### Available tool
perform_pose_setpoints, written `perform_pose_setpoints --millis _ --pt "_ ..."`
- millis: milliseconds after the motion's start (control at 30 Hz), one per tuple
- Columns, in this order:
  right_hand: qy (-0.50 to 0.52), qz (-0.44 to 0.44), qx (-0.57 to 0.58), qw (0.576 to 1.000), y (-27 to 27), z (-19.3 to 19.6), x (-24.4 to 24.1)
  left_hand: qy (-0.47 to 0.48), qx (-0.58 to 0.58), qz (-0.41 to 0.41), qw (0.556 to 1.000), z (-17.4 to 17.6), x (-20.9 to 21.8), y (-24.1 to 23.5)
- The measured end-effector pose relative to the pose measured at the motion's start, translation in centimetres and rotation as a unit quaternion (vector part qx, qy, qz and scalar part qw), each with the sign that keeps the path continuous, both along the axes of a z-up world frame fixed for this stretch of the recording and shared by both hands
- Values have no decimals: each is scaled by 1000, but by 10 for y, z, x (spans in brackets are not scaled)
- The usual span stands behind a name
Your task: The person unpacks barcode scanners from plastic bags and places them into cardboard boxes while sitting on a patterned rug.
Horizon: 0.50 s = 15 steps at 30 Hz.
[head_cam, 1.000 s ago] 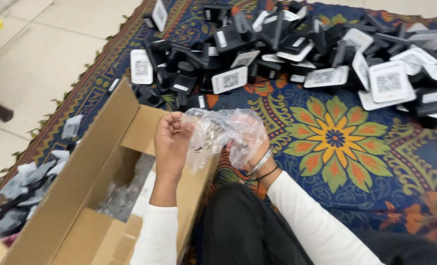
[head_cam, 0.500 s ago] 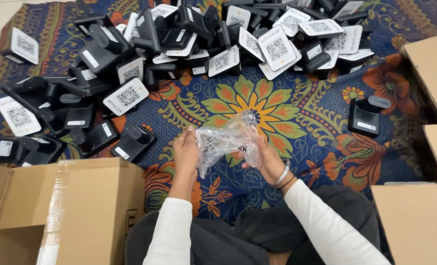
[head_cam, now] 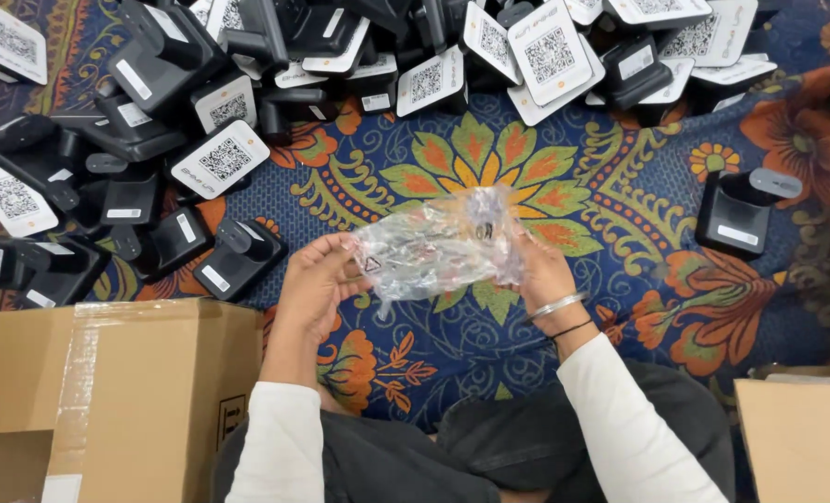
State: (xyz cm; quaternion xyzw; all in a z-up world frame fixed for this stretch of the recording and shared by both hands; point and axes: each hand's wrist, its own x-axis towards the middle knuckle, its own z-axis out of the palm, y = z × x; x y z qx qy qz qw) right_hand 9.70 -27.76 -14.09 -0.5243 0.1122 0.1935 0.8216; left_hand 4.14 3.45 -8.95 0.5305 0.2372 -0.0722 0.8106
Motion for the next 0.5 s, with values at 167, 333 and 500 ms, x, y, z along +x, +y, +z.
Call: perform_pose_setpoints --millis 167,333,500 --pt "-383 -43 -327 863 19 26 -13 -48 1 72 996 -21 4 -5" --pt "-404 25 -313 859 28 11 -19 -118 68 18 991 -38 2 -6" --pt "-270 -216 -245 906 -1 -56 8 -143 444 175 867 16 -16 -17"
